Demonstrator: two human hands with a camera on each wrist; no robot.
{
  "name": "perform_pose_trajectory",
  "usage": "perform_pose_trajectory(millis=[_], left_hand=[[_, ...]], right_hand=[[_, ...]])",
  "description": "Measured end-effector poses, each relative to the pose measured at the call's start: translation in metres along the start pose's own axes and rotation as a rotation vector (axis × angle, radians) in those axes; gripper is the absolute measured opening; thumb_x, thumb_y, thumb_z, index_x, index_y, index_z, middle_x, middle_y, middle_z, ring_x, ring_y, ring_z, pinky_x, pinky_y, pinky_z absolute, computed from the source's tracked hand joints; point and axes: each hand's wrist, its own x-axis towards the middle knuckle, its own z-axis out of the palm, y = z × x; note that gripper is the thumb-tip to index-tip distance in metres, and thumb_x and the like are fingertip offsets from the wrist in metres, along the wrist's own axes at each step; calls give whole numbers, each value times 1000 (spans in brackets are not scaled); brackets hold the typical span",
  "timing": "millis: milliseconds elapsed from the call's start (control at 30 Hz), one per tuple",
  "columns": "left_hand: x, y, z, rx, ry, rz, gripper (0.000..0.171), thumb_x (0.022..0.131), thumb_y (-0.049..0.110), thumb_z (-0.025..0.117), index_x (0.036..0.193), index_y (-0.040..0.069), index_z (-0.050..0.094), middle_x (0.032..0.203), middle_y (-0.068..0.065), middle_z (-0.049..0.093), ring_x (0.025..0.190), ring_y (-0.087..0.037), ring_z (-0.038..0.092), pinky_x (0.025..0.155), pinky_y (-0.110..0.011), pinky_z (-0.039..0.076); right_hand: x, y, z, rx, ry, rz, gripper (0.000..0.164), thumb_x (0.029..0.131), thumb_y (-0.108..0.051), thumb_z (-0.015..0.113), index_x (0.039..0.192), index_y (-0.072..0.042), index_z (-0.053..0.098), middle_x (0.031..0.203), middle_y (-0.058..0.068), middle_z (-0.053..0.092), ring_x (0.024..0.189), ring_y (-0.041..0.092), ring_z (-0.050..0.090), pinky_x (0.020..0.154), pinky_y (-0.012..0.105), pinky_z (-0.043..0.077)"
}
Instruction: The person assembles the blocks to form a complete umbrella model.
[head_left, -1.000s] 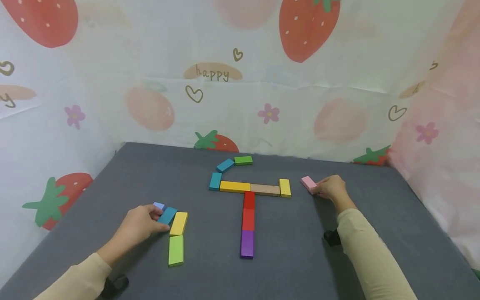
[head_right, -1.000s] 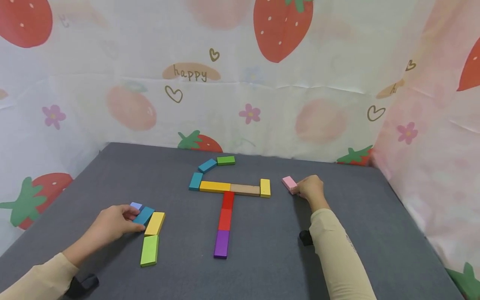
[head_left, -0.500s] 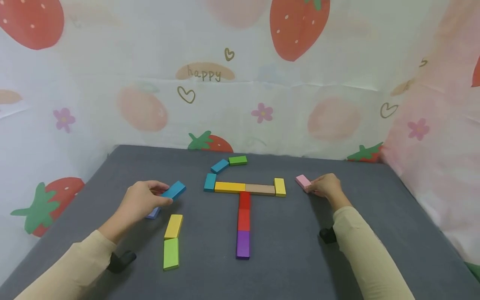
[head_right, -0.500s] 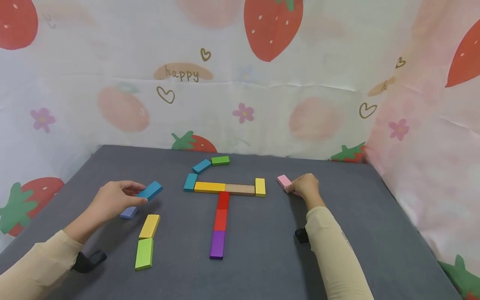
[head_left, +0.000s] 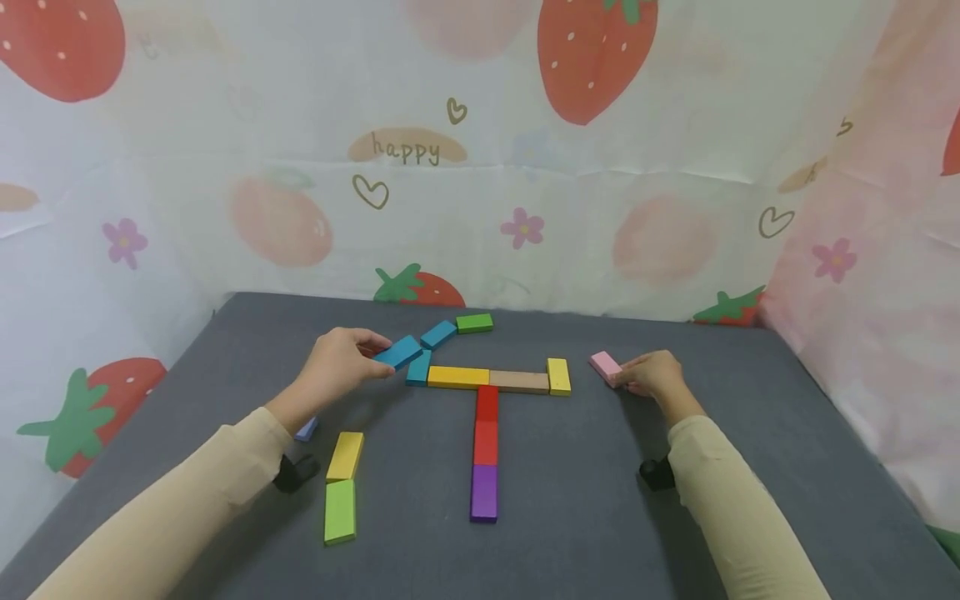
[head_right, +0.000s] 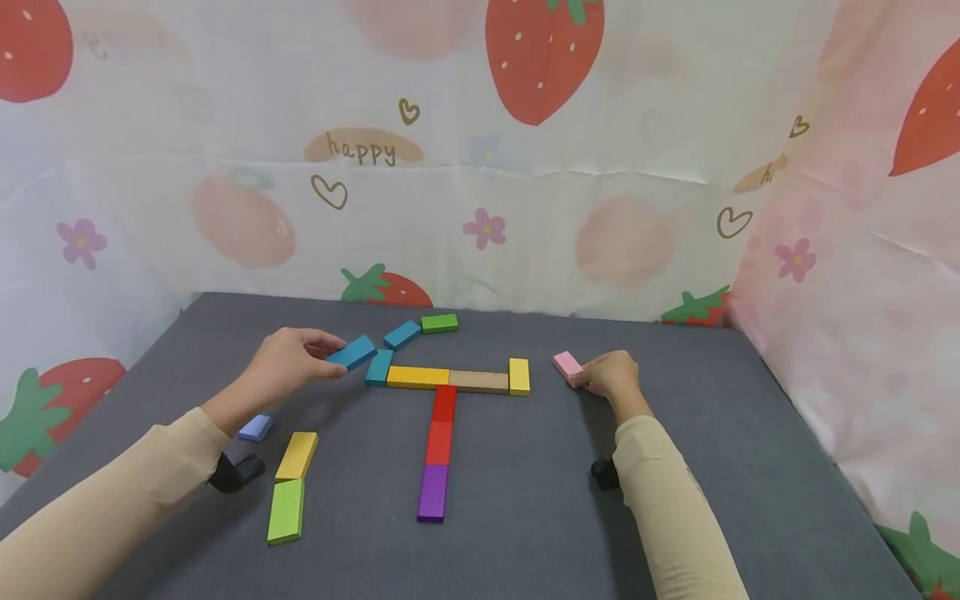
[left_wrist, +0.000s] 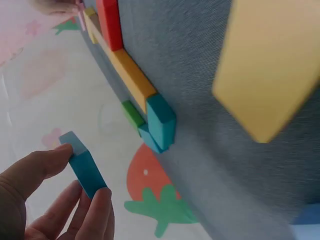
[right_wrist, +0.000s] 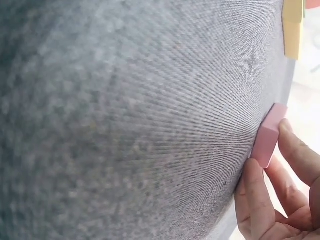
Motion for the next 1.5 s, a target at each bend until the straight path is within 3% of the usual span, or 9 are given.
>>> perform_pose_trajectory(millis=[200,500,700,833,1133,1500], left_hand=[[29,17,8,-29,-49,27,42,88,19,74,127,7,66,129,-16,65,119,-33,59,96,-46,53],[76,38,26,-64,-109,106,40,87,18,75,125,9,67,131,-12,63,120,-30,57,97,-44,53],[103,47,39,-44,-119,190,39,88,17,75,125,10,67,129,-11,64,119,-30,58,97,-44,53],[120,51,49,-75,-159,211,39,89,16,73,126,9,67,129,-12,64,118,-30,59,97,-45,54],[147,63,71,-92,-218,219,38,90,13,72,127,9,67,135,-11,63,122,-29,57,98,-43,53],[163,75,91,-112,-245,240,38,89,5,71,126,2,67,131,-15,66,122,-31,59,102,-41,52]], right_hand=[[0,3,-3,23,0,3,41,83,-13,80,119,4,69,126,21,59,71,5,57,60,16,53],[0,7,-3,63,-5,-10,44,83,-9,80,122,7,67,137,29,52,71,5,58,63,16,55],[-1,5,-3,71,7,-9,43,84,-11,79,123,5,67,139,27,53,73,5,57,62,15,54],[1,5,-4,80,10,-15,44,83,-11,80,122,5,68,138,27,53,71,4,57,62,15,54],[7,9,-3,77,4,-8,45,83,-11,80,123,4,67,140,28,53,68,2,57,62,15,54],[5,8,-2,85,16,-1,43,81,-10,82,119,5,69,137,28,54,65,2,56,60,15,53]])
